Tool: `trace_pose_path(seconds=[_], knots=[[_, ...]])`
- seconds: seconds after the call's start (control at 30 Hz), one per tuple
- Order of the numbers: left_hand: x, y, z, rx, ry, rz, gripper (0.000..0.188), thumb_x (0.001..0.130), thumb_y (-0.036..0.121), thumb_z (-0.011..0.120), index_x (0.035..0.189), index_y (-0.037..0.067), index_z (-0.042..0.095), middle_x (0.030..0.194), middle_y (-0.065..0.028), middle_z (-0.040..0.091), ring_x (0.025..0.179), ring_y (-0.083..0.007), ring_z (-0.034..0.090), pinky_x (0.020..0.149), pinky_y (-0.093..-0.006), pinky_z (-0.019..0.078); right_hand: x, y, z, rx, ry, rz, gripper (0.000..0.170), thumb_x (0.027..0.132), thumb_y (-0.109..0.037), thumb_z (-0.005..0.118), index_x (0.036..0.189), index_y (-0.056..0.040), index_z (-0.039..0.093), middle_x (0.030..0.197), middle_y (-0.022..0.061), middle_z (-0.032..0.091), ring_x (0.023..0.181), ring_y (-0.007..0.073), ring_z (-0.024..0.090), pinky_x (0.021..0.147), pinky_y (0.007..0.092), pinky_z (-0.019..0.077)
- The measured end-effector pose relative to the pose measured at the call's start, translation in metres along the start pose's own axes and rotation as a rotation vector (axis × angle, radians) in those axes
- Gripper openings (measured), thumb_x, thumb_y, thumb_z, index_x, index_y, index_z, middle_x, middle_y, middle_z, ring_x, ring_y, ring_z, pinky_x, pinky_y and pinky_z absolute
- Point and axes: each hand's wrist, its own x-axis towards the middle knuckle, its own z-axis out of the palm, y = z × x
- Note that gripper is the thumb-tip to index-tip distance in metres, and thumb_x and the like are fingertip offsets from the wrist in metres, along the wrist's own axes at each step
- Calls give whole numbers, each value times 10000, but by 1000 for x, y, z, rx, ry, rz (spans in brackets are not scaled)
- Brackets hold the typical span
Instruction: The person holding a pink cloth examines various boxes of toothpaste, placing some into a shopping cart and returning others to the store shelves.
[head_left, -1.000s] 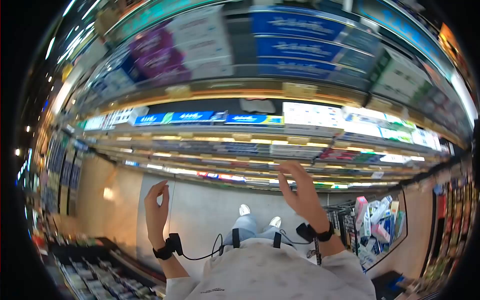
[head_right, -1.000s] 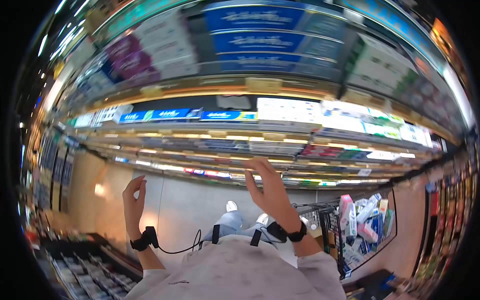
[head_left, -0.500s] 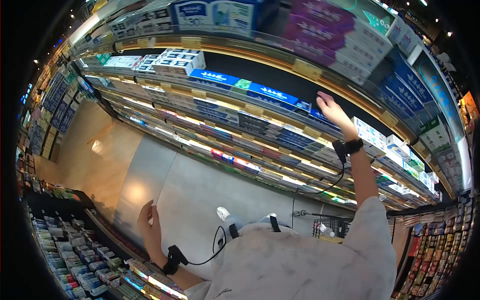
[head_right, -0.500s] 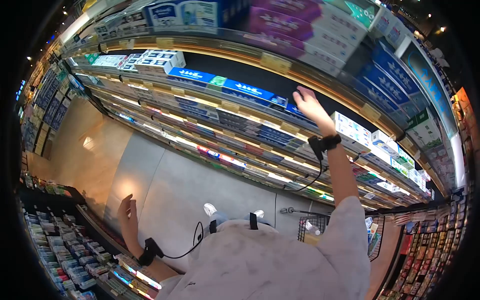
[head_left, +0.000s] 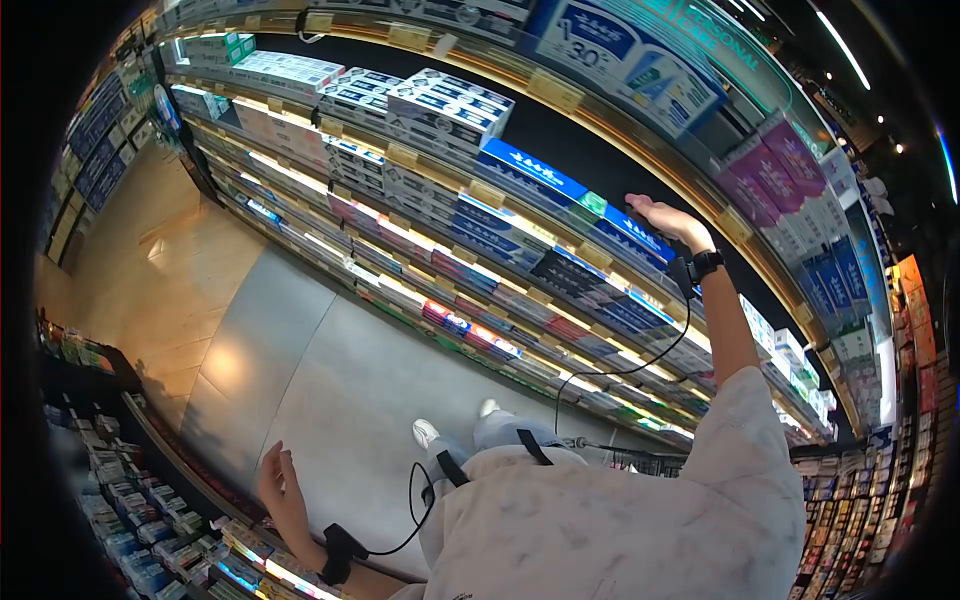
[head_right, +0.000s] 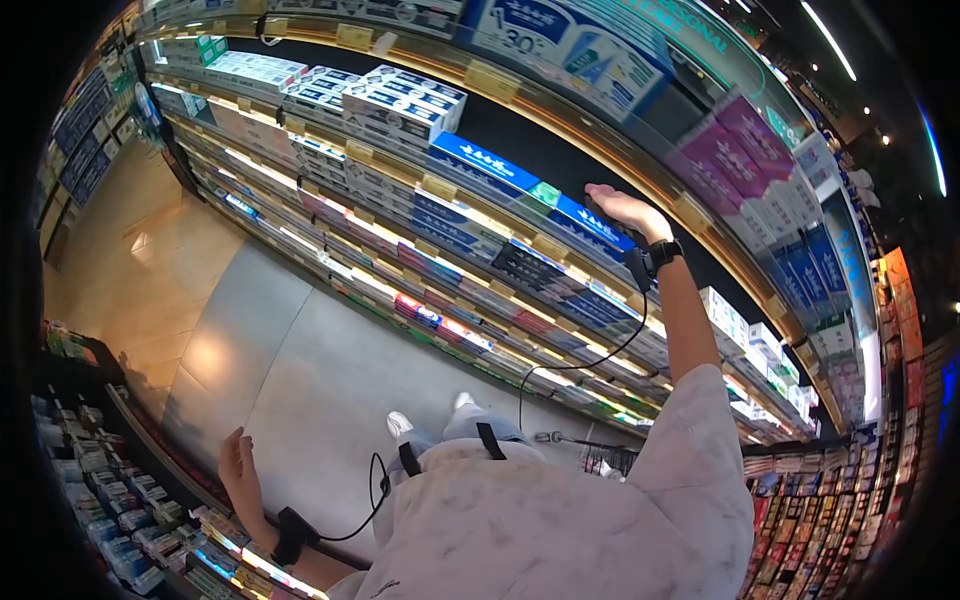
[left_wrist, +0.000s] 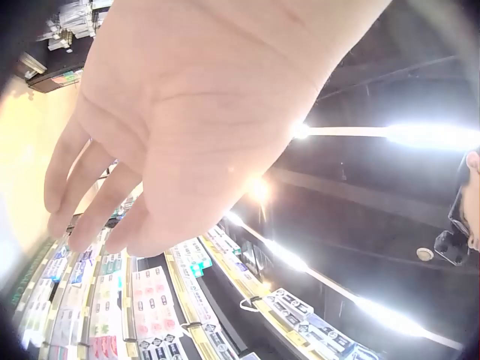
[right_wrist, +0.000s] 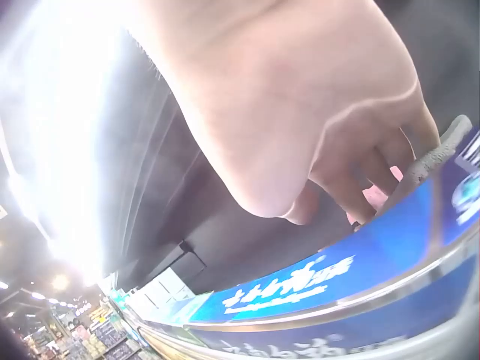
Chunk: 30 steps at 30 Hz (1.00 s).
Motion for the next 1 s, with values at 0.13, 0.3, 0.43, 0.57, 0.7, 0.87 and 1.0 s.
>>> trace_pose_path(seconds=[0.13, 0.3, 0.43, 0.57, 0.7, 0.87, 1.0], knots=[[1, -7, 7, 14, 21, -54, 305, 1036, 187, 575, 1276, 9, 634, 1136, -141, 685, 1006, -205, 666, 878, -350, 523, 35, -61, 5, -39, -92, -135, 581, 1089, -397, 325, 1581, -90, 300, 1651, 115, 236, 1518, 252, 228, 1233, 366, 198], [-2, -9, 13, 16, 79, -77, 310, 1035, 188, 574, 1278, 3, 629, 1114, -151, 694, 1012, -211, 670, 881, -353, 524, 85, -106, 8, 30, -143, -271, 566, 1067, -333, 387, 1548, -38, 341, 1620, 136, 275, 1506, 265, 234, 1233, 355, 164], [-1, 1, 18, 14, 91, -101, 328, 1039, 208, 570, 1284, -3, 625, 1094, -154, 698, 1030, -216, 670, 890, -352, 522, 134, -109, 2, 96, -21, -386, 490, 1002, -193, 543, 1463, -40, 483, 1448, 95, 560, 1331, 215, 526, 1133, 313, 374], [4, 15, 18, 24, 100, -105, 339, 1040, 218, 568, 1290, -5, 624, 1103, -154, 698, 1043, -220, 668, 899, -348, 518, 151, -113, -2, 292, 34, -495, 477, 987, -125, 545, 1460, -140, 493, 1384, 52, 561, 1270, 163, 525, 1060, 302, 431], [14, 13, 14, 42, 63, -106, 363, 1043, 230, 567, 1305, -17, 614, 1111, -163, 696, 1056, -224, 667, 908, -344, 515, 138, -90, -26, 295, 239, -448, 482, 969, -109, 563, 1445, -145, 504, 1360, 48, 571, 1232, 163, 542, 1020, 303, 452], [18, 9, 4, 10, 60, -56, 403, 1048, 253, 565, 1325, -38, 597, 1114, -177, 694, 1067, -230, 666, 914, -337, 512, 85, -30, -49, -12, 460, -60, 490, 946, -89, 586, 1427, -151, 517, 1330, 42, 584, 1184, 162, 563, 971, 304, 479], [15, -3, -3, -28, 76, -70, 404, 1051, 254, 562, 1328, -39, 594, 1106, -174, 694, 1058, -222, 665, 912, -331, 511, 34, 0, -44, -139, 395, 320, 497, 928, -74, 604, 1413, -156, 528, 1306, 38, 594, 1146, 161, 580, 931, 305, 500]])
